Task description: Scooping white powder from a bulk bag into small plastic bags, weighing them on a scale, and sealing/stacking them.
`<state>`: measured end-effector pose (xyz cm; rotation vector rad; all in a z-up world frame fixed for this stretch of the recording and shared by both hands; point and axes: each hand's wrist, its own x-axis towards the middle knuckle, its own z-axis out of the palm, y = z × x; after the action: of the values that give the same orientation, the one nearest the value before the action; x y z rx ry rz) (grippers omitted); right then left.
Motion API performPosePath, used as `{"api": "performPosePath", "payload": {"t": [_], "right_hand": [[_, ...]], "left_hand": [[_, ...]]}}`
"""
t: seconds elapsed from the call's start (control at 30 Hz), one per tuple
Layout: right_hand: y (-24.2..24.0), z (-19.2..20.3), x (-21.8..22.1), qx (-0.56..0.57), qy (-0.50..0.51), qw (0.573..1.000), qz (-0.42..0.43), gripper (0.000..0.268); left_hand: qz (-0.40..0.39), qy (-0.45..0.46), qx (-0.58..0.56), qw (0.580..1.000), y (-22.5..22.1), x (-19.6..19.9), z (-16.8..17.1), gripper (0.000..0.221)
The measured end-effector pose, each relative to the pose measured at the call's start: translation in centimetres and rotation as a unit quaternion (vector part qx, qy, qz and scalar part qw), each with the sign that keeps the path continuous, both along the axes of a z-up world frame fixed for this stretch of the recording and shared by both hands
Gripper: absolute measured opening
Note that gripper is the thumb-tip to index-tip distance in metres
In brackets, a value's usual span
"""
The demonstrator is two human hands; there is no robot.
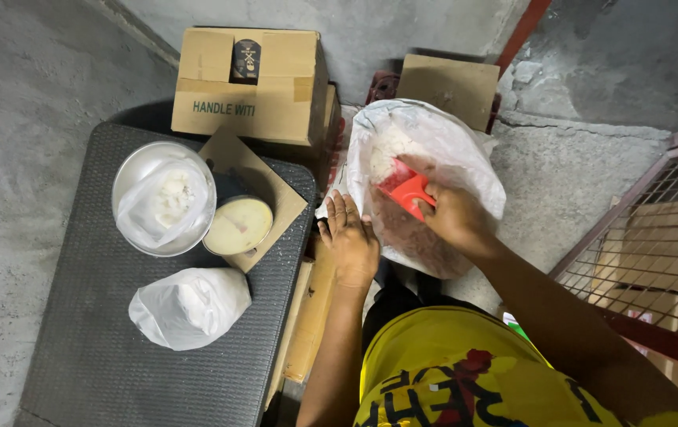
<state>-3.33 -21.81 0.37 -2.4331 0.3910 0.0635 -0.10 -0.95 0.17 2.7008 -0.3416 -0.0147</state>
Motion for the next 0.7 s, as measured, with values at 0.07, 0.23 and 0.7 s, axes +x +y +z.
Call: {"api": "performPosePath", "payload": {"t": [0.07,0.23,0.7], "right_hand": [[-0.1,-1.2,0.4,-0.003,-0.014,1.000,0.003,0.029],[-0.5,-2.9,0.7,-0.019,-0.046,0.999,0.012,0.030],[-1.4,0.9,-4.2,0.023,-0.193,0.981,-0.015,0.025]], "left_hand": [[0.004,0.003,-0.002,1.000,0.0,0.1,0.2,0.059],[0.009,0.012,-0.003,1.000,-0.1,0.0,0.0,0.059],[0.019,-0.051,-0.012,0.998,-0.3,0.2,0.0,0.059]]}}
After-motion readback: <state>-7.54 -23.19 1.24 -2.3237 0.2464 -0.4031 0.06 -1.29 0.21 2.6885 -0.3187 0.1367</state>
